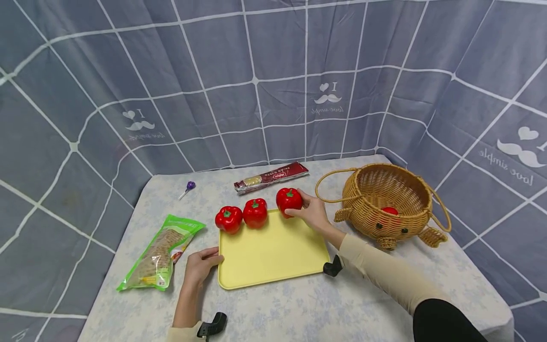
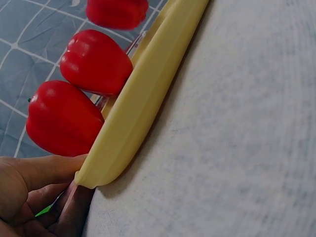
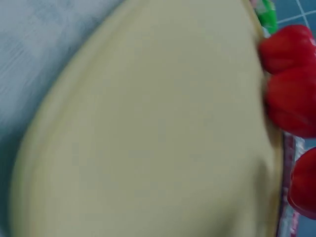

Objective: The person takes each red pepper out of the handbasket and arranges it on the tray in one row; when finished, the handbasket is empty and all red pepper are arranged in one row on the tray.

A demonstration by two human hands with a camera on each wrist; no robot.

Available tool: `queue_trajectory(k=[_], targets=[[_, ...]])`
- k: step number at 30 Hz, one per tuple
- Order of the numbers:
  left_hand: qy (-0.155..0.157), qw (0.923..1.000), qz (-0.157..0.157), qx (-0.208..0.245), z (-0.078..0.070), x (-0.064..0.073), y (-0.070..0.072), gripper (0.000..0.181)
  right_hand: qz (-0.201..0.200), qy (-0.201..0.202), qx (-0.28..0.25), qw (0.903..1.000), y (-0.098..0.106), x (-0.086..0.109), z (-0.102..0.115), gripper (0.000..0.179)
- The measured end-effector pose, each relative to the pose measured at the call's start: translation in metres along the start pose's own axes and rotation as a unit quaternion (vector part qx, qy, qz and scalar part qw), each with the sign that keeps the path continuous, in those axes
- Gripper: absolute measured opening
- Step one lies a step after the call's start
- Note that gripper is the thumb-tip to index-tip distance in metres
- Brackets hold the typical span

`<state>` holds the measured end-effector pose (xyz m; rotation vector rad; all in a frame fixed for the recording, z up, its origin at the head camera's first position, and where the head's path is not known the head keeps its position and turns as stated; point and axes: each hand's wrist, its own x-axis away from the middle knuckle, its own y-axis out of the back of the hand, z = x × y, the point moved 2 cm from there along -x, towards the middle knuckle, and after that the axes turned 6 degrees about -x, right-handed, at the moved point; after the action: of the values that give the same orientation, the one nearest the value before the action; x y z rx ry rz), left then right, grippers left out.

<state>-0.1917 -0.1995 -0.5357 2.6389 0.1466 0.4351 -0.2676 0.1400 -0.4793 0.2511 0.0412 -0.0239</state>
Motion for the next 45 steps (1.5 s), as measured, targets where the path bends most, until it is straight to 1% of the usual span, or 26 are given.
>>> queue_trajectory(k=[5,8,11,13,15,17,19,22,24,27,30,33,35,39,41,45], targets=[[-0.011,0.9999,0.001,0.008,-0.002,-0.001,-0.002,0.037,-0.027,0.026,0.011,0.9992,-0.021,-0.002,-0.008,0.085],[-0.007,1.0,-0.002,0.007,0.0,-0.001,-0.002,0.037,-0.042,0.041,0.016,0.9981,-0.031,-0.001,-0.012,0.085],[0.001,1.0,-0.005,0.004,0.001,0.0,-0.001,0.036,-0.055,0.059,0.048,0.9956,-0.038,0.003,-0.016,0.086],[0.003,1.0,-0.005,0.002,0.002,0.0,0.0,0.036,-0.059,0.066,0.061,0.9942,-0.042,0.006,-0.018,0.089],[0.001,1.0,-0.006,0.001,0.003,0.0,0.001,0.035,-0.058,0.066,0.06,0.9944,-0.045,0.008,-0.02,0.095],[-0.002,1.0,0.0,-0.003,0.002,0.0,-0.001,0.036,-0.06,0.051,0.05,0.9956,-0.045,0.011,-0.023,0.101],[-0.004,1.0,0.001,-0.004,0.002,-0.001,-0.001,0.036,-0.054,0.029,0.039,0.9974,-0.045,0.011,-0.025,0.104],[0.002,1.0,0.001,-0.005,0.002,-0.001,-0.001,0.037,-0.039,-0.002,0.031,0.9988,-0.044,0.009,-0.028,0.103],[0.004,1.0,0.0,-0.005,0.002,-0.001,-0.001,0.037,-0.027,-0.014,0.02,0.9993,-0.044,0.008,-0.029,0.1],[0.006,1.0,0.0,-0.003,0.002,0.0,0.0,0.038,-0.019,-0.019,0.003,0.9996,-0.046,0.008,-0.03,0.097],[0.003,1.0,0.001,0.0,0.002,-0.001,-0.001,0.038,-0.02,-0.017,0.008,0.9996,-0.046,0.008,-0.031,0.095],[-0.001,1.0,-0.002,-0.001,0.001,-0.002,-0.003,0.037,-0.019,-0.017,0.026,0.9994,-0.043,0.008,-0.031,0.097],[-0.001,1.0,-0.003,-0.006,0.001,-0.003,-0.004,0.037,-0.009,-0.023,0.015,0.9996,-0.04,0.008,-0.031,0.098],[-0.007,0.9999,0.001,-0.007,0.002,-0.003,-0.005,0.037,0.011,-0.043,-0.03,0.9985,-0.03,0.01,-0.03,0.097],[-0.009,0.9999,0.004,-0.008,0.002,-0.003,-0.005,0.038,0.019,-0.046,-0.044,0.9978,-0.023,0.011,-0.029,0.095],[-0.005,0.9999,0.005,-0.012,0.003,-0.002,-0.001,0.039,0.033,-0.035,-0.035,0.9983,-0.008,0.016,-0.028,0.094]])
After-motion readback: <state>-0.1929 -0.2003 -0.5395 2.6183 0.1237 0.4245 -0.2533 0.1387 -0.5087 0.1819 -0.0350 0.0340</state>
